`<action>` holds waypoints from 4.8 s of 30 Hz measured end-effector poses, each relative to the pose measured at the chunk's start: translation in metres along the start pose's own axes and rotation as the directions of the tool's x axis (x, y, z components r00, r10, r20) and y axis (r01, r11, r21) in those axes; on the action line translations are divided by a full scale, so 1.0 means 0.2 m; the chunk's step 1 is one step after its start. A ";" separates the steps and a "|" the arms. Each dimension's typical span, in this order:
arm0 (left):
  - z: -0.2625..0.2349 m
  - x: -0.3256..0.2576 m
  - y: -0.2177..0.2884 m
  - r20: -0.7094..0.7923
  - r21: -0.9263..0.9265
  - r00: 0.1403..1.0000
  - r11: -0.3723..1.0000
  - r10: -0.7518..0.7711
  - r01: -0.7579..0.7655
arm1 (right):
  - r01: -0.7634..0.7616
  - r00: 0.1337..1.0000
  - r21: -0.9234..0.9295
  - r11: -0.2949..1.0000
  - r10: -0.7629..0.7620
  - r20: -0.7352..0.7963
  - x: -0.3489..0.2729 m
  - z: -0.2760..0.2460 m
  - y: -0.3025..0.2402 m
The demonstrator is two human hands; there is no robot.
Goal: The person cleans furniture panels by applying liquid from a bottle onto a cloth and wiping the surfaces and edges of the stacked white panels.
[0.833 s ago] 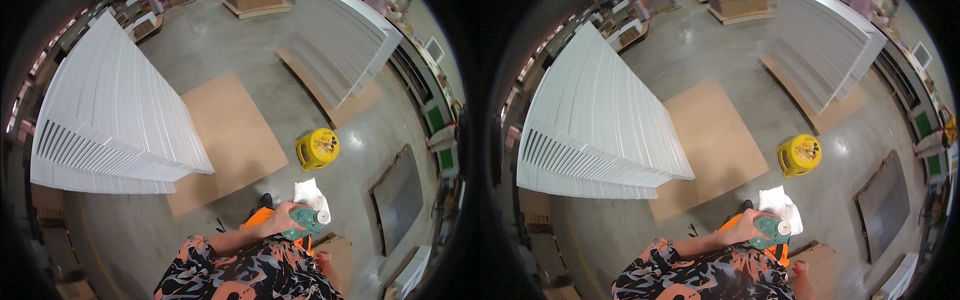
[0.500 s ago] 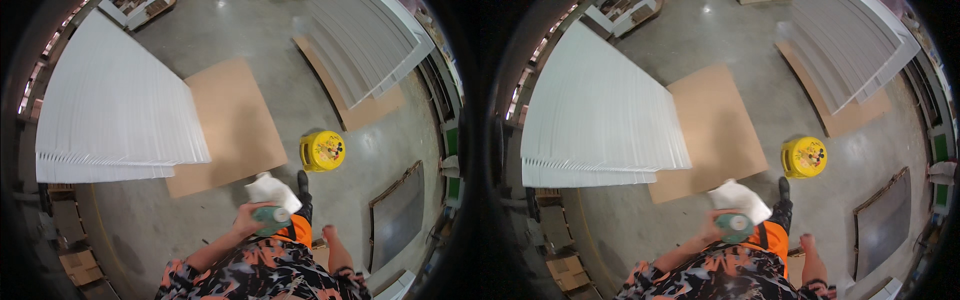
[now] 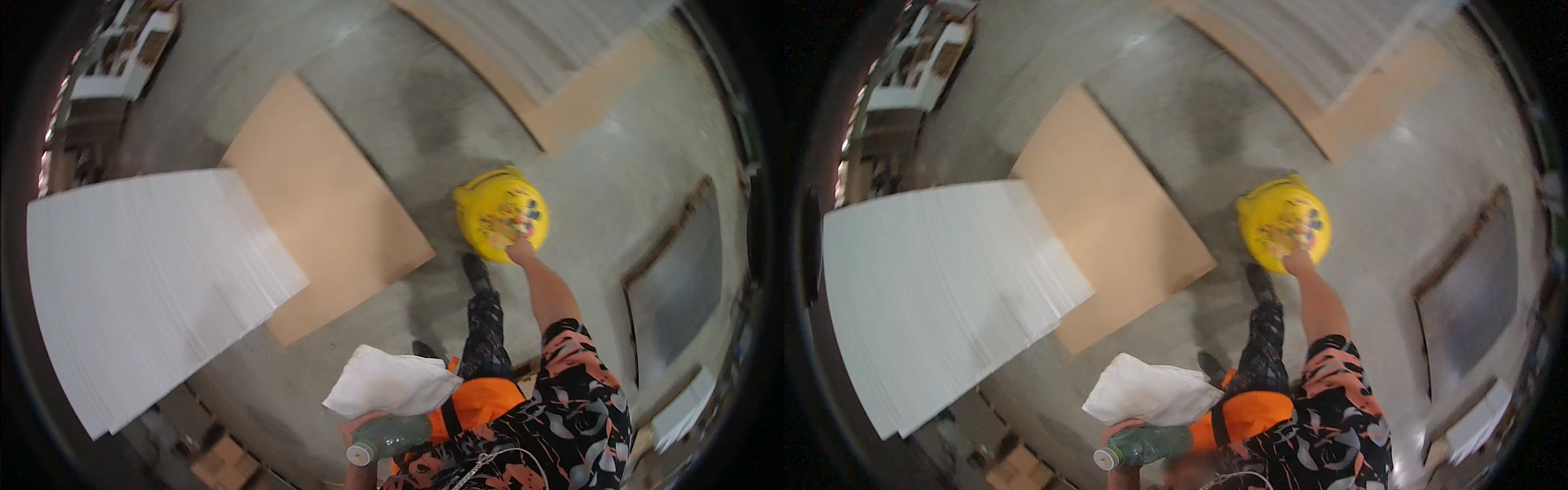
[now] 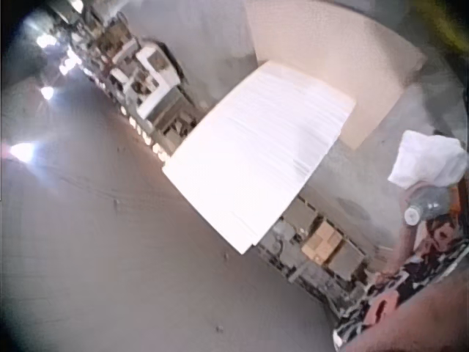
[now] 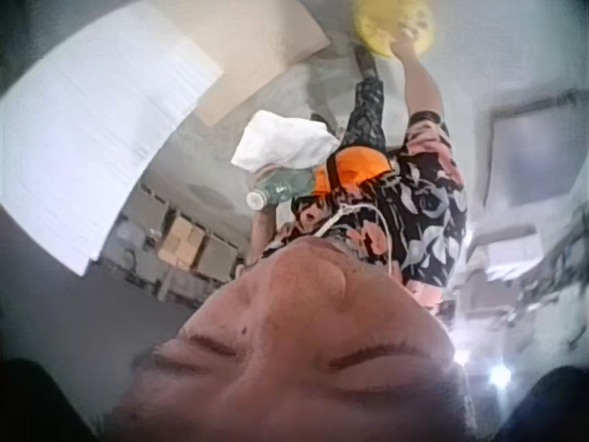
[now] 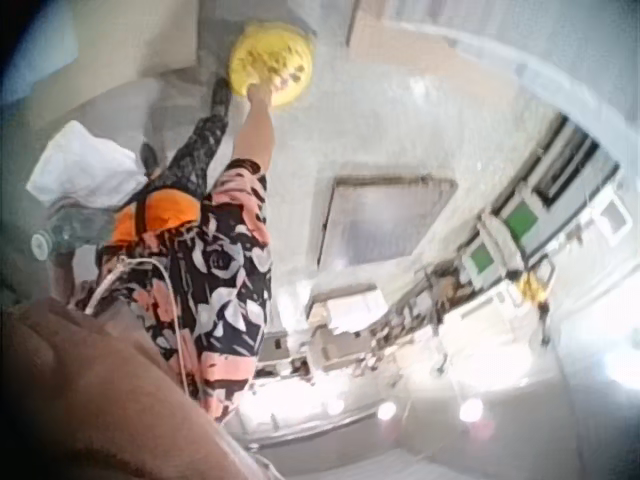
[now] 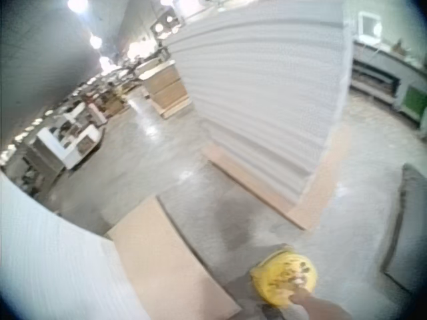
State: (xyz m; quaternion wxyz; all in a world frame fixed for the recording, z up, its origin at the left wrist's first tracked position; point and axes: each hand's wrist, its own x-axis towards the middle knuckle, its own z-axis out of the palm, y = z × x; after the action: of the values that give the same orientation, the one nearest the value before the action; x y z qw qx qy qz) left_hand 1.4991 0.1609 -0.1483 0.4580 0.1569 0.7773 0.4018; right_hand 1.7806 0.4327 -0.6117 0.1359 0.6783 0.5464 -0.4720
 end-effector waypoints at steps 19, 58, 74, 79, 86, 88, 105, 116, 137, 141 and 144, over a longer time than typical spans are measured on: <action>-0.15 -0.04 -0.13 0.177 -0.057 0.975 0.988 -0.134 0.147 | -0.109 0.992 -0.315 0.943 0.123 0.024 -0.27 0.11 0.10; -4.08 -1.27 -2.37 -0.888 -0.429 0.425 0.641 -0.173 -0.636 | 0.581 0.790 -0.796 0.171 -0.355 0.500 -2.55 3.73 -2.68; -6.38 -0.52 -2.55 -0.676 -0.513 0.732 0.659 0.084 -0.550 | 0.150 0.966 -0.795 0.587 -0.259 -0.009 -3.38 4.60 -3.14; -6.92 -0.14 -2.44 -0.561 -0.462 0.798 0.717 0.220 -0.522 | 0.041 0.980 -0.729 0.683 -0.170 -0.103 -3.53 4.91 -3.30; -7.31 0.54 -2.08 -0.423 -0.422 0.853 0.766 0.307 -0.485 | -0.126 0.980 -0.616 0.778 0.001 -0.199 -3.43 5.20 -3.55; -7.42 0.70 -1.86 -0.366 -0.358 0.871 0.814 0.328 -0.457 | -0.163 0.978 -0.578 0.800 0.053 -0.202 -3.44 5.29 -3.63; -7.99 2.16 -0.66 0.524 -0.183 0.736 0.901 0.429 -0.394 | -0.653 0.753 -0.206 0.729 0.595 -0.282 -4.05 5.64 -4.65; -7.57 2.41 -0.27 0.922 0.002 0.330 0.851 0.201 -0.524 | -0.587 0.671 0.409 0.699 0.702 -0.238 -3.83 5.85 -4.86; -6.32 3.07 -1.13 0.928 -0.035 -0.199 0.459 -0.314 -0.888 | -0.245 0.965 0.498 0.832 0.258 0.045 -2.48 7.22 -5.59; -6.37 3.03 -1.20 0.934 0.031 -0.158 0.513 -0.320 -0.858 | -0.417 0.859 0.582 0.698 0.511 0.002 -2.46 7.20 -5.45; -6.43 3.01 -1.19 0.902 0.106 -0.154 0.554 -0.402 -0.826 | -0.379 0.693 0.621 0.686 0.655 -0.300 -2.37 7.23 -5.27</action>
State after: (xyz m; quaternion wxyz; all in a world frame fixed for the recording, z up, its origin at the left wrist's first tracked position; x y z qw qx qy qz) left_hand 0.1323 -0.2386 -0.3526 0.6417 0.7295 0.1870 -0.1449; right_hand 0.1742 -0.4840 -0.6371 -0.0638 0.9165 0.1916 -0.3453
